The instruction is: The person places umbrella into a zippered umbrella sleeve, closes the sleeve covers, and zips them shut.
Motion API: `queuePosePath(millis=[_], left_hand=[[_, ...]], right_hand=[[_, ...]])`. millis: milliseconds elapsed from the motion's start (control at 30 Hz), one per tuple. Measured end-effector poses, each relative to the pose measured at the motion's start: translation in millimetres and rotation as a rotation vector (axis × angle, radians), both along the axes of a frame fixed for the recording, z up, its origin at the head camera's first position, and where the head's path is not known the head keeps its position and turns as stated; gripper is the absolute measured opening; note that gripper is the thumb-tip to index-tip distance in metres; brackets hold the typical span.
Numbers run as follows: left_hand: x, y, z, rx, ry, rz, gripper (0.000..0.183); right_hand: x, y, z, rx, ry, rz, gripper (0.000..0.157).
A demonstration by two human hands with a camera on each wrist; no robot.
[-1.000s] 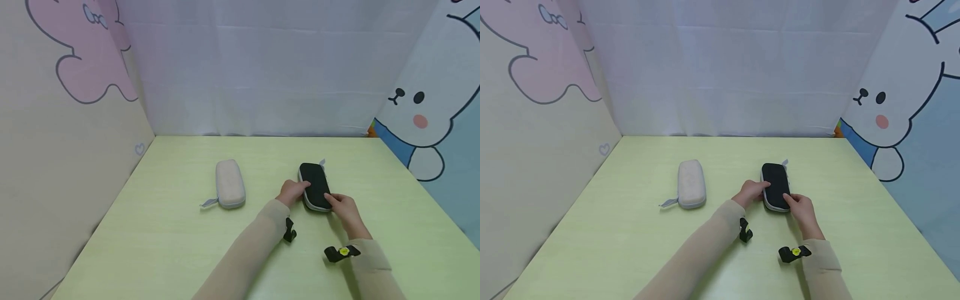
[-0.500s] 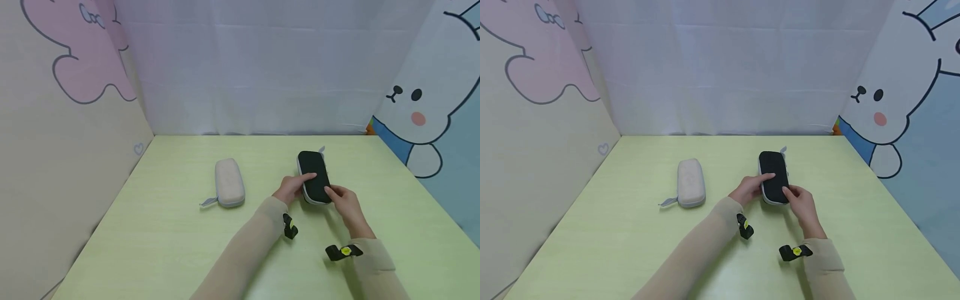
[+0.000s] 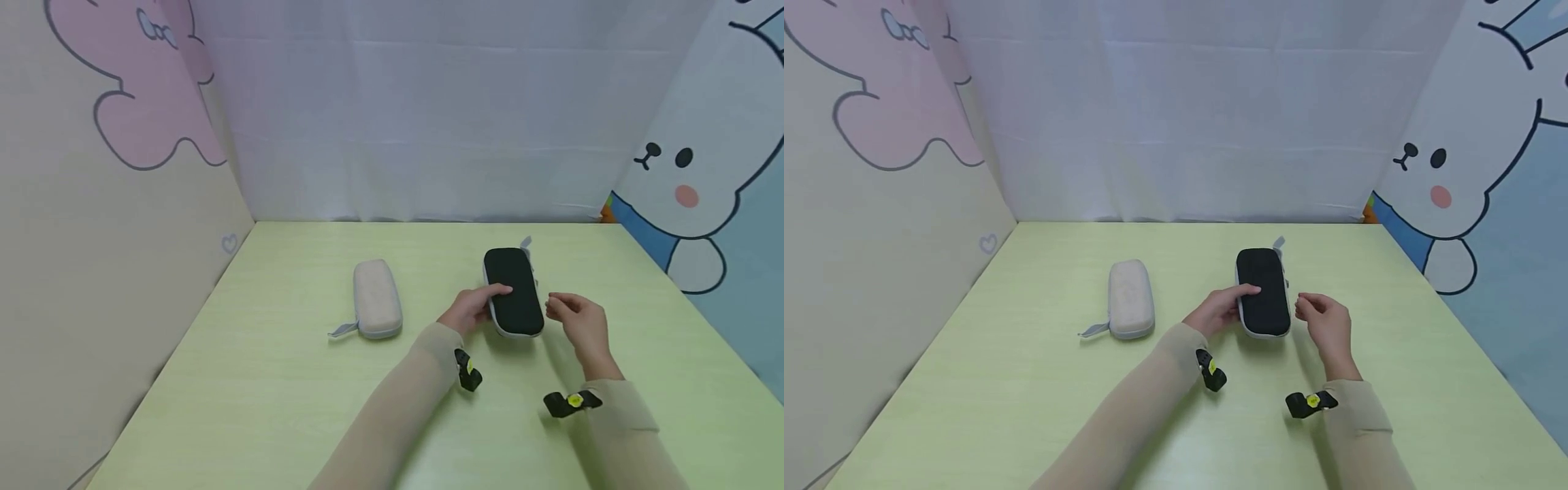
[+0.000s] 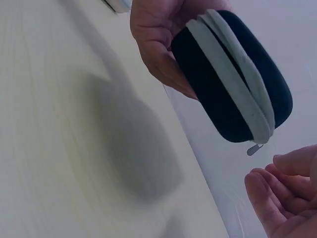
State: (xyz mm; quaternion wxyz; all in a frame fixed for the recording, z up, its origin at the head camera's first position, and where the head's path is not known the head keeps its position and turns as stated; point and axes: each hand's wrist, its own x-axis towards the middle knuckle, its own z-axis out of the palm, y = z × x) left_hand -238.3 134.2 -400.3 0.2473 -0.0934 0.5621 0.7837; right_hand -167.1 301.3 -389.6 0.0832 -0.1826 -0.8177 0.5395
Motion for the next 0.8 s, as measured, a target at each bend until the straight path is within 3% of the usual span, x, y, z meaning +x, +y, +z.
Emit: queuePosePath(millis=[167, 333, 533, 800], left_hand=[[0.5, -3.3, 0.5, -0.019, 0.017, -0.058, 0.031], [0.9, -8.9, 2.4, -0.030, 0.010, -0.121, 0.032], [-0.2, -12.4, 4.6, -0.008, 0.001, -0.168, 0.033], [-0.5, -15.6, 7.6, -0.021, 0.010, -0.179, 0.032]], right_hand=[[-5.6, 0.9, 10.5, 0.051, 0.043, 0.081, 0.045], [-13.8, 1.4, 8.6, 0.051, 0.044, 0.132, 0.045], [-19.1, 0.6, 4.7, 0.041, 0.059, 0.099, 0.044], [-19.5, -2.1, 5.6, -0.019, 0.097, 0.087, 0.041]])
